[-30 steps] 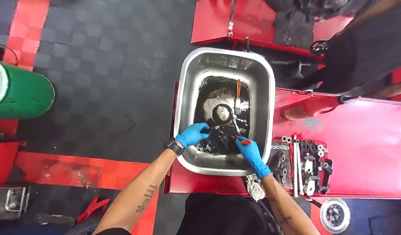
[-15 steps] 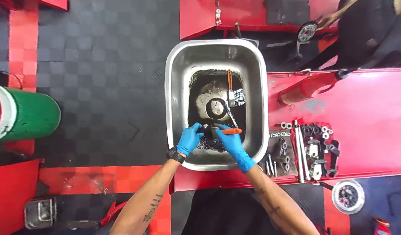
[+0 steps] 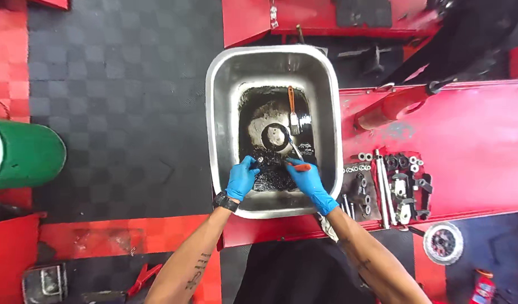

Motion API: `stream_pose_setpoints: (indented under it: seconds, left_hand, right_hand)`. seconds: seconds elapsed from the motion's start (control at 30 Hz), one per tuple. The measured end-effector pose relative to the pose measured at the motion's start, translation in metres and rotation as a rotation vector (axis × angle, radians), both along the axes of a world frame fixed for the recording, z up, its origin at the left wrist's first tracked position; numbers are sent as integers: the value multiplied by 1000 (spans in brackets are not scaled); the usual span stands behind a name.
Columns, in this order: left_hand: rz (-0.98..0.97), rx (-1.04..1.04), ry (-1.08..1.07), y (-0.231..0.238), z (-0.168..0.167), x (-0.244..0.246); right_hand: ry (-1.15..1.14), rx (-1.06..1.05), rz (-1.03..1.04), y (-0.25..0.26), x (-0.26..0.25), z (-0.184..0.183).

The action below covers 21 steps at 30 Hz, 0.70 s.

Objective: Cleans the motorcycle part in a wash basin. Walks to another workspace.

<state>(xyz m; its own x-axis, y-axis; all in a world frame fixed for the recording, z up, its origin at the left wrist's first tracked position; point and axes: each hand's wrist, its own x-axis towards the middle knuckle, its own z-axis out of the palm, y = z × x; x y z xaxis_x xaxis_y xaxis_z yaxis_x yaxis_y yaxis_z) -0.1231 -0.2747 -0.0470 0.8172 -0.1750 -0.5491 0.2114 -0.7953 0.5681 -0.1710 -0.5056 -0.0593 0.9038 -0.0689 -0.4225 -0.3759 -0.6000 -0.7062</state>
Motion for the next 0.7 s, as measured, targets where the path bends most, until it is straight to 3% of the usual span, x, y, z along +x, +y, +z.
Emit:
stream_pose_setpoints:
  seconds: [0.07, 0.17, 0.23, 0.3, 0.37, 0.57, 0.7]
  left_hand:
    - [4, -9, 4, -1, 0, -1]
    - [48, -86, 9, 5, -3, 1]
    - [105, -175, 64, 8, -8, -3]
    - [186, -237, 105, 2, -12, -6]
    - [256, -256, 101, -6, -13, -6]
    - [366, -312, 162, -14, -21, -13]
    - [471, -395, 268, -12, -18, -11]
  right_hand:
    - [-40, 27, 32, 11, 1, -3]
    - [72, -72, 5, -16, 6, -18]
    - [94, 154, -189, -7, 10, -9]
    - [103, 542, -425, 31, 10, 10]
    - [155, 675, -475, 56, 0, 16]
    - [193, 594, -471, 51, 3, 19]
    - [101, 339, -154, 9, 0, 2]
